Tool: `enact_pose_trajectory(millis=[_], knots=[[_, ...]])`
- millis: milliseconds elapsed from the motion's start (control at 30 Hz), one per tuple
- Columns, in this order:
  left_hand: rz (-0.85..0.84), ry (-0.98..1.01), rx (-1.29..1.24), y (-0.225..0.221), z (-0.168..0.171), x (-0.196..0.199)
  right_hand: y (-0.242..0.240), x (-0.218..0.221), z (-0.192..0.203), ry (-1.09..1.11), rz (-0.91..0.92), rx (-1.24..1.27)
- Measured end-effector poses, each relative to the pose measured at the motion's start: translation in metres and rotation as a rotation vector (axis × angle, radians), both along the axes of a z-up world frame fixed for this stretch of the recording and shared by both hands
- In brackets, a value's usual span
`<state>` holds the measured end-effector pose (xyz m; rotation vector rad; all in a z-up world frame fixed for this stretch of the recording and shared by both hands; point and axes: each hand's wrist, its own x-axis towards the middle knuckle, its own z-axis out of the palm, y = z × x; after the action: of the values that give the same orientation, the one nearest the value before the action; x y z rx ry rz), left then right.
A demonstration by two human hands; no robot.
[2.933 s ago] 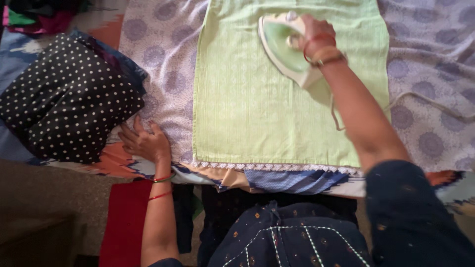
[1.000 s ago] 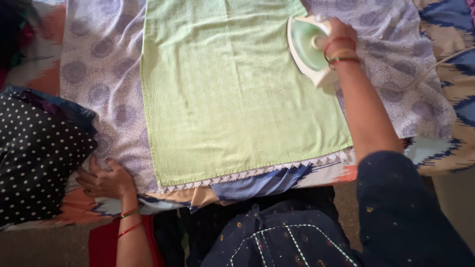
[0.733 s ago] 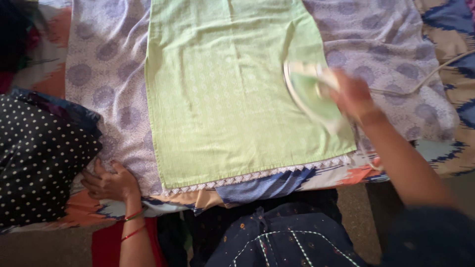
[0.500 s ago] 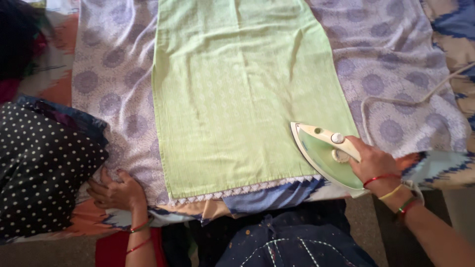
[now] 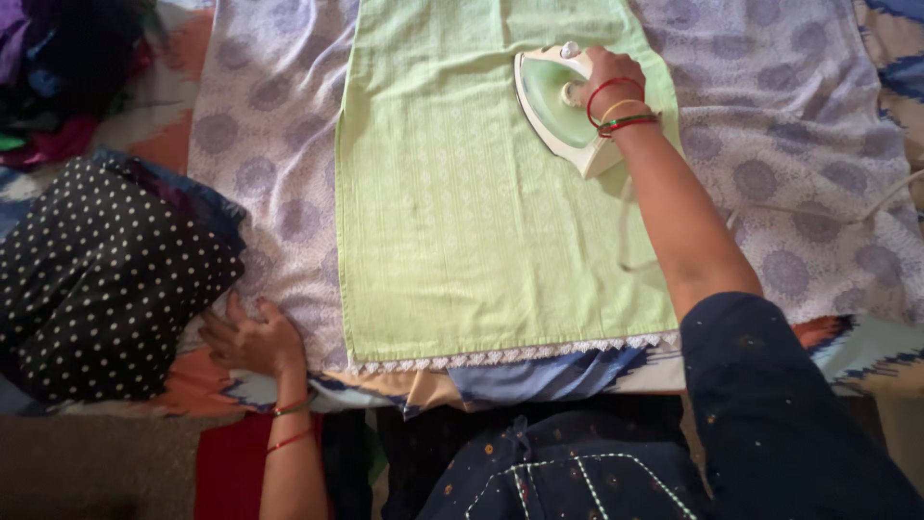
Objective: The person irons a green garment on a patterned surface using an iron, smoothing the fabric with their hands and moving the tool across different sections of the item.
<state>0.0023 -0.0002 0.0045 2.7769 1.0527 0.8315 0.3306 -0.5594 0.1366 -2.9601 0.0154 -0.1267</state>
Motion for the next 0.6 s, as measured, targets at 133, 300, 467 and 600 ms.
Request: enact_pose_trajectory(millis=[133, 300, 467, 600], knots=[[-0.012, -0.019, -0.047, 0.001, 0.0, -0.001, -0.022, -0.083, -0.009, -0.153, 0.314, 0.124], [-0.012, -0.011, -0.035, 0.004, -0.01, -0.004, -0.029, -0.267, 0.027, 0.414, 0.035, 0.015], [-0.001, -0.001, -0.025, 0.005, -0.015, -0.003, -0.009, -0.313, 0.034, 0.26, -0.038, -0.131], [-0.005, -0.015, -0.025, 0.0, -0.005, -0.003, -0.006, -0.228, 0.008, 0.031, 0.126, 0.131]])
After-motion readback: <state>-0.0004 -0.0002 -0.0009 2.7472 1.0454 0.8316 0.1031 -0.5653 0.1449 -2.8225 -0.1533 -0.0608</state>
